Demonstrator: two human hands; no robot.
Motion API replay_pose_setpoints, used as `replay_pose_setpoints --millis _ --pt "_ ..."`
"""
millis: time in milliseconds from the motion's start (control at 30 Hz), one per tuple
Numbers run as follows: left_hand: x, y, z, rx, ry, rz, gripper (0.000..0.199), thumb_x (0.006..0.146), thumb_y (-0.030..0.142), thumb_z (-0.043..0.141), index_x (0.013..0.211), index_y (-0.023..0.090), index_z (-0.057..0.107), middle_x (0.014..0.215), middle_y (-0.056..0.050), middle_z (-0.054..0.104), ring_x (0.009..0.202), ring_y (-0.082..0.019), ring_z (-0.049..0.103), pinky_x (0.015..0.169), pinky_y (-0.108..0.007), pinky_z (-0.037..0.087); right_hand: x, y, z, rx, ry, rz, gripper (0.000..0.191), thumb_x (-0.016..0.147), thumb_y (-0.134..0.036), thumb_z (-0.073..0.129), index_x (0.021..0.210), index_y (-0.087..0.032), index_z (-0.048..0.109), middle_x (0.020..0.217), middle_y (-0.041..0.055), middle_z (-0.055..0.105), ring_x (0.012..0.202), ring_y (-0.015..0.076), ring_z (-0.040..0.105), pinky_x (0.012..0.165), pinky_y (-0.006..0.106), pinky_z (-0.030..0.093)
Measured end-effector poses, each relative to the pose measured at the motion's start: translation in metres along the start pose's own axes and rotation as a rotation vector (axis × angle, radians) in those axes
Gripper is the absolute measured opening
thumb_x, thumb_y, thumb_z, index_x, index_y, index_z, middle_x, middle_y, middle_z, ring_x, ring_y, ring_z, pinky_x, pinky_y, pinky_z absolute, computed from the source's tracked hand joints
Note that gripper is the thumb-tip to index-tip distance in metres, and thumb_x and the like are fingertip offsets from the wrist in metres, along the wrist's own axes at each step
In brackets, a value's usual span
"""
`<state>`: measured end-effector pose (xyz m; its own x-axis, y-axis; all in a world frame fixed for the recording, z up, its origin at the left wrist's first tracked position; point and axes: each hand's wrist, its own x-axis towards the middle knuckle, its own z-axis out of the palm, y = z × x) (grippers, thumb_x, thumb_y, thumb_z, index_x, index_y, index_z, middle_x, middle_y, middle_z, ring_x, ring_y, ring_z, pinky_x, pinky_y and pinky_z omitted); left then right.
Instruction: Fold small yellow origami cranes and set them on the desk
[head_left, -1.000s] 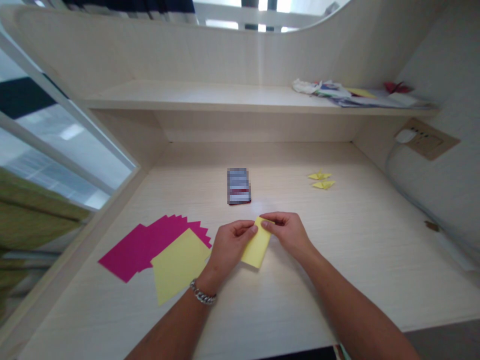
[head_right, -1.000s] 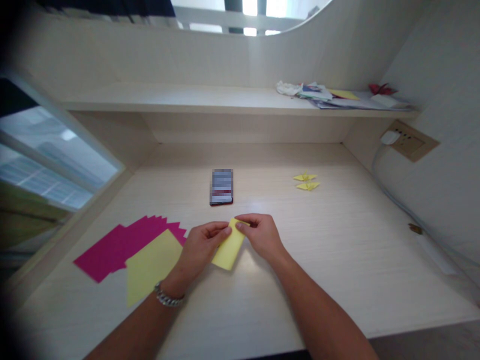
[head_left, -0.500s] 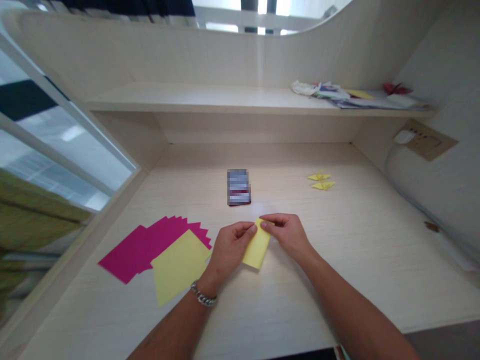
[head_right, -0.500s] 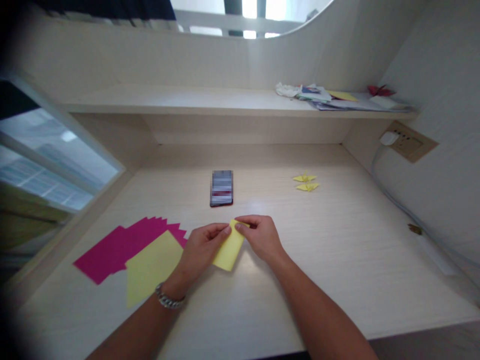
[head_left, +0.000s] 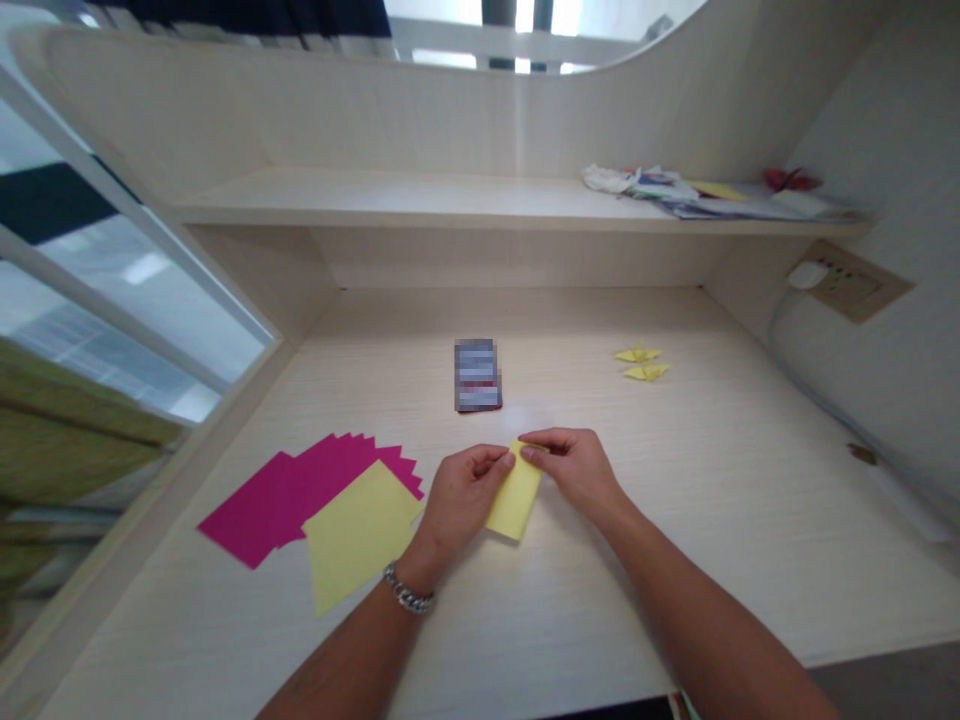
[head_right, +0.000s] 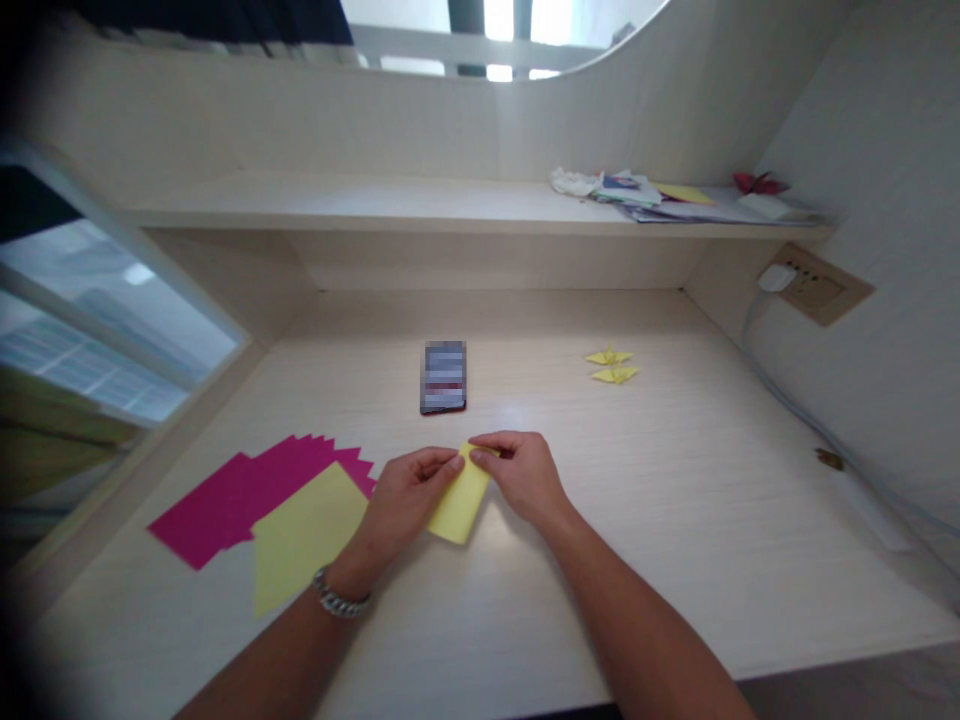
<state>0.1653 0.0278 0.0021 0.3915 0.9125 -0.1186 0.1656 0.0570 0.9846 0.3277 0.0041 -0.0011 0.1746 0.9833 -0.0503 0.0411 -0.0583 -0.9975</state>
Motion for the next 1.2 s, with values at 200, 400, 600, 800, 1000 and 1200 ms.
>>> replay_pose_setpoints --millis 200,400,600,800,1000,1200 --pt "0.001 -0.001 0.004 0.022 0.073 0.024 0.031 0.078 0.04 0.06 0.094 0.014 0.069 0.083 -0.008 0.072 0.067 -0.017 0.064 0.055 -0.025 0.047 0.004 0.0 0.001 0.336 0.136 0.175 0.032 0.053 -0.03 0.081 0.077 -0.014 0.067 0.066 0.003 0.067 0.06 0.0152 0.062 0.062 0.031 0.052" --pt "0.001 0.004 0.004 0.02 0.158 0.034 0.029 0.078 0.039 0.061 0.089 0.013 0.068 0.078 -0.007 0.072 0.067 -0.018 0.065 0.056 -0.025 0.049 0.003 -0.001 0.007 0.384 0.13 0.206 0.04 0.058 -0.04 0.078 0.087 -0.016 0.065 0.071 0.0039 0.067 0.067 0.0163 0.063 0.064 0.03 0.051" --pt "0.001 0.003 0.004 -0.014 0.188 0.065 0.027 0.078 0.039 0.061 0.086 0.014 0.068 0.082 -0.008 0.072 0.07 -0.018 0.066 0.061 -0.027 0.051 0.002 0.005 0.013 0.266 0.122 0.135 0.032 0.061 -0.044 0.075 0.065 -0.014 0.063 0.062 0.0039 0.065 0.056 0.0143 0.059 0.056 0.028 0.049" --pt "0.004 -0.001 0.002 -0.026 0.257 0.04 0.031 0.076 0.041 0.063 0.09 0.014 0.068 0.083 -0.008 0.073 0.069 -0.019 0.066 0.058 -0.027 0.052 0.0 0.007 0.017 0.276 0.031 0.186 0.033 0.061 -0.044 0.075 0.075 -0.015 0.067 0.072 0.0074 0.07 0.065 0.0183 0.065 0.064 0.032 0.053" --pt "0.006 0.001 0.001 -0.082 0.276 0.025 0.03 0.076 0.038 0.064 0.09 0.013 0.068 0.083 -0.008 0.073 0.072 -0.019 0.067 0.063 -0.028 0.054 0.0 0.009 0.019 0.198 0.046 0.173 0.031 0.06 -0.043 0.076 0.069 -0.015 0.067 0.068 0.007 0.07 0.06 0.0176 0.064 0.059 0.03 0.052" --pt "0.008 0.001 -0.002 -0.082 0.325 0.001 0.031 0.074 0.039 0.065 0.088 0.012 0.069 0.082 -0.008 0.073 0.071 -0.019 0.067 0.063 -0.029 0.054 0.0 0.015 0.021 0.225 -0.022 0.203 0.032 0.059 -0.043 0.076 0.073 -0.015 0.068 0.073 0.0071 0.072 0.064 0.0176 0.066 0.064 0.031 0.053"
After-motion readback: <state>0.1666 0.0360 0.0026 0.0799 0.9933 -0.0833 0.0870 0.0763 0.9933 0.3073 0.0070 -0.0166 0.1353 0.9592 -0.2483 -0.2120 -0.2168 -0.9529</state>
